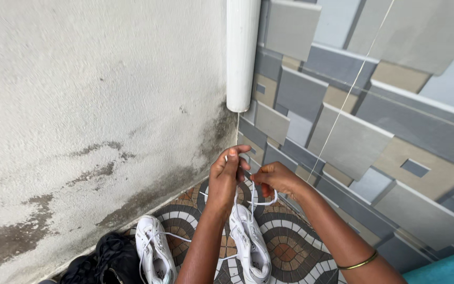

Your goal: The person unlaces a pair of black shoes and a pair of white shoes, then relaces each pair. The person removes the laces, threads them back through the eyelets, and ties the laces on both pairs.

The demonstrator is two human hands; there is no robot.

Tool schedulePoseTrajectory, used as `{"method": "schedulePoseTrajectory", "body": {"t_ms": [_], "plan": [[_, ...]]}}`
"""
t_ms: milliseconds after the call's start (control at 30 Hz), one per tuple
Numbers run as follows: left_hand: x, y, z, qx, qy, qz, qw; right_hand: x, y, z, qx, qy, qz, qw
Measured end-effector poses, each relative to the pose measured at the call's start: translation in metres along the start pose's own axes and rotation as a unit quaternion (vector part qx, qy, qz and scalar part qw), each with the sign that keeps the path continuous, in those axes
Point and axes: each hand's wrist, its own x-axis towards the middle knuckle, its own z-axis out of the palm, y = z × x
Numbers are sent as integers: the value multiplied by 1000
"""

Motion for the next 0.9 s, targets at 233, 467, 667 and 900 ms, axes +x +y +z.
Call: {"method": "schedulePoseTrajectory", "body": {"t_ms": [233, 467, 667, 900], "plan": [[18, 62, 36, 41, -26, 62, 997, -65, -105, -33, -145, 68, -12, 987], [42, 81, 55, 41, -7, 89, 995, -104, -160, -63, -268, 42, -71, 960], [43, 70, 63, -26, -54, 74, 995, -98, -148, -55, -137, 20, -114, 984], [41, 50, 47, -38, -82, 85, 992, -78, -131, -43, 7, 35, -146, 989]]}}
